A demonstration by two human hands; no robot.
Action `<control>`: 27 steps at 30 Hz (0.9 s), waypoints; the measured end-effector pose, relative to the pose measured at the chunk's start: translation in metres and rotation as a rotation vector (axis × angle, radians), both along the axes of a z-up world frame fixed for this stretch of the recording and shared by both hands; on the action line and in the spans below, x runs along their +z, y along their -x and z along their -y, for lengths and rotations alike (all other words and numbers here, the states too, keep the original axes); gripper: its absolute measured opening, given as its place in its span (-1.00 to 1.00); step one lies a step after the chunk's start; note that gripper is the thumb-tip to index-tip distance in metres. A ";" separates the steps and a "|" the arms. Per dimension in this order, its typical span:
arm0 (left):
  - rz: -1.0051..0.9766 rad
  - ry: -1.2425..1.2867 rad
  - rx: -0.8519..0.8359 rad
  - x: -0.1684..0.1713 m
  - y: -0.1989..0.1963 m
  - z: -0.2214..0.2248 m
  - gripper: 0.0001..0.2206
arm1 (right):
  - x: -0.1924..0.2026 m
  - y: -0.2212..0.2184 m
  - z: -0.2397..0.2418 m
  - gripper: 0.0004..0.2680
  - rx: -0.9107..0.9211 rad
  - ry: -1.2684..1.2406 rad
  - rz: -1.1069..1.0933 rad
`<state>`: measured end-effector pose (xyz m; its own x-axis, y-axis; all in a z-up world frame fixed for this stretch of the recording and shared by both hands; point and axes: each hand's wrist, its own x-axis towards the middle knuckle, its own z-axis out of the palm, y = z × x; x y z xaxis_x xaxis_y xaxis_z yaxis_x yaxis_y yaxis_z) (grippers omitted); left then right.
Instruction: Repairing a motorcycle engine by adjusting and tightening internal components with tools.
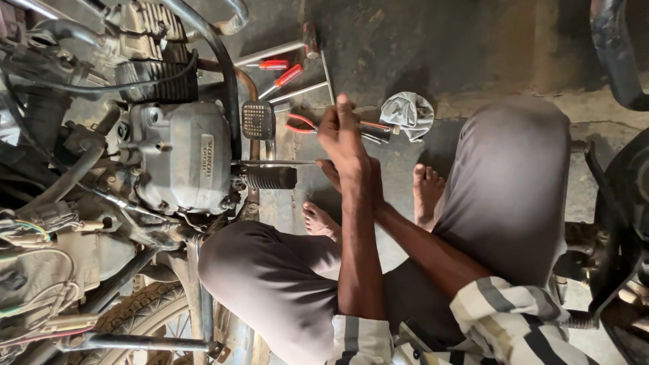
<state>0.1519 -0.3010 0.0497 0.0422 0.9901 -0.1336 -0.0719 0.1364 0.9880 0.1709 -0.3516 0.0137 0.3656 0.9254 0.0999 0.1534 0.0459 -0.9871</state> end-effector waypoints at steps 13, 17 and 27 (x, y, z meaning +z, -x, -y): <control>0.356 -0.324 0.212 -0.004 0.015 0.032 -0.60 | -0.028 0.015 0.002 -0.84 0.115 0.061 -0.077; 0.516 -0.284 0.189 0.008 0.012 0.035 -0.60 | -0.032 -0.018 0.013 -0.85 0.163 0.065 0.164; 0.433 -0.335 0.266 -0.005 0.019 0.049 -0.53 | -0.073 -0.032 0.030 -0.66 0.190 0.558 -0.014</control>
